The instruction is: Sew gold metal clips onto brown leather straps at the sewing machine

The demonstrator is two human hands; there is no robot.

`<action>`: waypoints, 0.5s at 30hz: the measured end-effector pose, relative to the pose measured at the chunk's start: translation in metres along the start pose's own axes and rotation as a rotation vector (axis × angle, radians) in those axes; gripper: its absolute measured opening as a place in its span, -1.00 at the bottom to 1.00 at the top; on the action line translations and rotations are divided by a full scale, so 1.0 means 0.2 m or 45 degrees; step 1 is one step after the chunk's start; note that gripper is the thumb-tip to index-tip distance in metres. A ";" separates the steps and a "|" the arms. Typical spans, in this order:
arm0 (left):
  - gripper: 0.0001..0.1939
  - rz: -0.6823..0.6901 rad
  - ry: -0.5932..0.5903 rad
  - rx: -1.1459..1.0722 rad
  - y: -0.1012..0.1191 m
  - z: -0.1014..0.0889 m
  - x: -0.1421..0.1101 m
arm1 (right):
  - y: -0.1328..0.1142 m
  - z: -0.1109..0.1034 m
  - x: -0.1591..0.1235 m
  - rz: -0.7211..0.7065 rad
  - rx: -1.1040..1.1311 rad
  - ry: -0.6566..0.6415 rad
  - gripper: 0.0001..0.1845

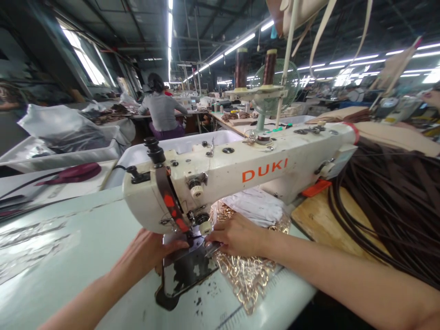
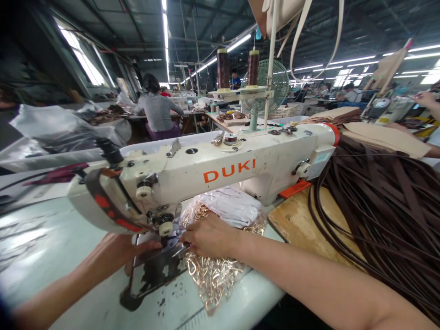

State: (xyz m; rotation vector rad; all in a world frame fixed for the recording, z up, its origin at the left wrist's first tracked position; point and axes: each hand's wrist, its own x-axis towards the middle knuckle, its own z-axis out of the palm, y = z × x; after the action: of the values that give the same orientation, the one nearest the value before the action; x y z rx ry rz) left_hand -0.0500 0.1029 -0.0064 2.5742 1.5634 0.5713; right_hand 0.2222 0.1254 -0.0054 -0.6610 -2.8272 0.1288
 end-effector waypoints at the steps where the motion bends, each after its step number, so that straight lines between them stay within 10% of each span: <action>1: -0.70 0.028 -0.063 -0.046 -0.02 -0.02 0.03 | 0.00 0.00 0.00 0.003 -0.008 0.002 -0.70; 15: -0.68 0.220 -0.153 -0.146 -0.02 -0.11 0.08 | -0.01 0.01 -0.01 0.039 0.025 0.020 -0.69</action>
State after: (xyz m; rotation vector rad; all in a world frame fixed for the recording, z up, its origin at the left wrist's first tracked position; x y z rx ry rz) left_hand -0.0535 0.1164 0.0179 2.6184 1.2439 0.4941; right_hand 0.2219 0.1231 -0.0065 -0.6984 -2.7983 0.1555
